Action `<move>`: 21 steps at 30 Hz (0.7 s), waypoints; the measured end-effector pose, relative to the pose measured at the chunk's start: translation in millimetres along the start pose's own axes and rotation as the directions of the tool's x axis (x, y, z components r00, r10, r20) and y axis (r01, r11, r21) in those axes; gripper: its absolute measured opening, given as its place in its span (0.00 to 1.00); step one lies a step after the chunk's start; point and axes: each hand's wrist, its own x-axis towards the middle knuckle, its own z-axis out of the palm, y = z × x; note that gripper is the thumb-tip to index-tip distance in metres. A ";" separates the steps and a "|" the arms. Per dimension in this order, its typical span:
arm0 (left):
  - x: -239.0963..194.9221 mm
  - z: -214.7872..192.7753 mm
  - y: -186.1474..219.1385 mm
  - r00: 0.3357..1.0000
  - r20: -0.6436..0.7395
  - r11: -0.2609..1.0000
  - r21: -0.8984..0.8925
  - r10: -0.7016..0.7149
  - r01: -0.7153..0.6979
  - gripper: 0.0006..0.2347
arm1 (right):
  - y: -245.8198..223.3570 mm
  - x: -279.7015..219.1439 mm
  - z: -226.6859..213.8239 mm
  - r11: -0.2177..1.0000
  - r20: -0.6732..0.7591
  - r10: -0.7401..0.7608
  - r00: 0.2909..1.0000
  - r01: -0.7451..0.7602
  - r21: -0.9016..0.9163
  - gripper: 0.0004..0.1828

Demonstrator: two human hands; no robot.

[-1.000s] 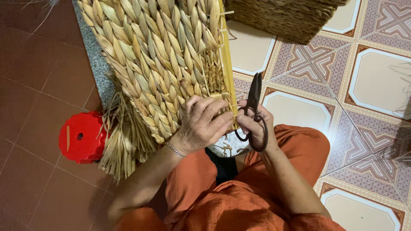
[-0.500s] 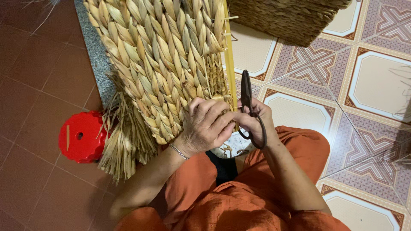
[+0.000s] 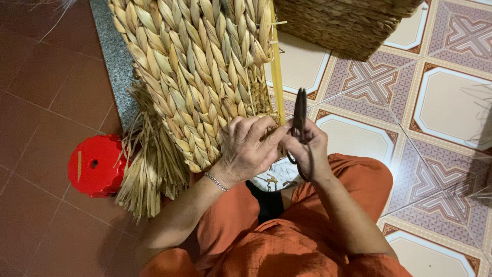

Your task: The person trims the edges of a woven basket using shears. They rotate the basket to access different sides and cut protruding strands to create a neat finish.

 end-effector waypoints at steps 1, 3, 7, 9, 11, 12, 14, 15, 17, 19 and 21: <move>-0.2 -0.9 0.2 1.000 -0.006 1.000 -0.002 0.000 0.000 0.21 | 1.4 -0.7 -2.8 1.000 0.013 0.015 1.000 -0.015 0.006 0.12; 0.6 -2.2 0.4 1.000 -0.017 1.000 -0.004 0.001 -0.001 0.20 | 4.7 -0.9 -7.0 0.999 0.039 0.044 0.998 -0.045 0.020 0.13; 1.1 -3.0 4.8 0.997 0.008 0.996 -0.044 -0.083 0.083 0.15 | 11.7 1.4 -17.2 0.983 0.067 0.134 0.989 -0.141 0.118 0.14; 0.9 -3.3 3.6 0.996 0.011 0.995 -0.046 -0.088 0.088 0.12 | 12.5 2.5 -19.6 0.968 0.098 0.141 0.985 -0.158 0.194 0.12; -0.3 -4.3 1.2 0.998 0.024 0.996 -0.058 -0.059 0.061 0.13 | 12.0 3.6 -21.5 0.964 0.098 0.167 0.981 -0.183 0.194 0.11; -0.7 -3.7 -0.1 0.999 0.031 0.997 -0.065 -0.045 0.047 0.14 | 11.6 4.4 -22.7 0.961 0.098 0.179 0.979 -0.196 0.194 0.11; -2.6 -1.5 -1.7 1.000 0.021 0.998 -0.067 -0.011 0.013 0.14 | 11.4 4.5 -24.0 0.966 0.106 0.193 0.975 -0.208 0.157 0.11; -3.4 -0.3 -2.7 1.000 0.015 0.998 -0.066 0.006 -0.005 0.14 | 11.1 5.3 -24.2 0.968 0.112 0.198 0.974 -0.212 0.138 0.11; -6.0 1.2 -4.0 1.000 0.021 0.998 -0.054 0.023 -0.022 0.12 | 10.2 6.9 -23.7 0.975 0.127 0.173 0.977 -0.188 0.117 0.12; -8.9 1.8 -4.8 0.999 0.016 0.998 -0.036 0.042 -0.042 0.12 | 9.0 7.2 -22.5 0.979 0.131 0.156 0.979 -0.171 0.108 0.12; -12.1 1.0 -4.1 0.998 0.003 0.998 -0.013 0.064 -0.064 0.13 | 8.0 6.0 -21.4 0.981 0.119 0.146 0.982 -0.159 0.111 0.13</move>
